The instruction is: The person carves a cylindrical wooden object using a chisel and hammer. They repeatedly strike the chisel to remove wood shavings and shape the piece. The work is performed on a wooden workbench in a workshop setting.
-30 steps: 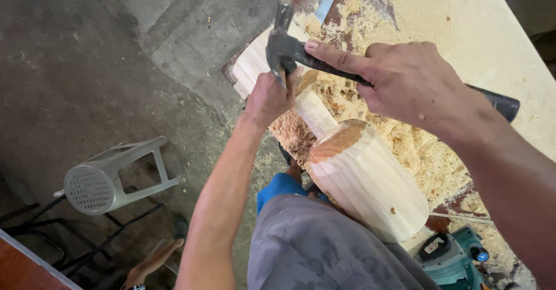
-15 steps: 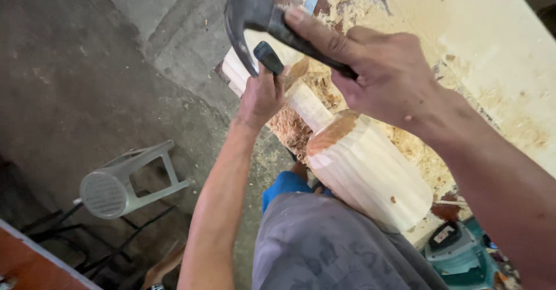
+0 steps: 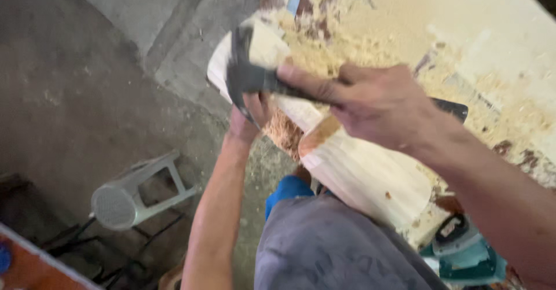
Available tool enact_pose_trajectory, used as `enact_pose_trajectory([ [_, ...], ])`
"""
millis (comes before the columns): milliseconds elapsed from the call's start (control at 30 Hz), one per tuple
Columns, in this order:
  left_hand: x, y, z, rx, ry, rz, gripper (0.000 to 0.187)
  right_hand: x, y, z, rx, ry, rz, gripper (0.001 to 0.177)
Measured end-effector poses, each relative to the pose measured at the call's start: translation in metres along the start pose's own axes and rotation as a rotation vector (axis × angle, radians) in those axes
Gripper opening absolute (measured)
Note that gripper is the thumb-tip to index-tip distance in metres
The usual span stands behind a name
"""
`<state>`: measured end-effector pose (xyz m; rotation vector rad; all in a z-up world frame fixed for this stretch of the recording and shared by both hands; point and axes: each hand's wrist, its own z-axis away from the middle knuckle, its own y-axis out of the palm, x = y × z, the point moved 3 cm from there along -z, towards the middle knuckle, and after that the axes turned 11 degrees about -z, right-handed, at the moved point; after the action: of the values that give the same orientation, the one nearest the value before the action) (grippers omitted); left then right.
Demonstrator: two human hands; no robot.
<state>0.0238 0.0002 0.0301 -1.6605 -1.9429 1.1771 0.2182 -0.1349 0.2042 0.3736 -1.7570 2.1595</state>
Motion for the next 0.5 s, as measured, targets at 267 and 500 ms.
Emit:
enact_pose_trajectory([
  [267,0.022,0.043,0.037,0.311,-0.202,0.185,0.026,-0.015,0.013,0.031,-0.334,-0.209,-0.104,0.08],
  [500,0.009,0.051,0.037,0.228,-0.55,0.95,0.021,-0.009,0.049,0.023,-0.086,-0.089,0.073,0.088],
])
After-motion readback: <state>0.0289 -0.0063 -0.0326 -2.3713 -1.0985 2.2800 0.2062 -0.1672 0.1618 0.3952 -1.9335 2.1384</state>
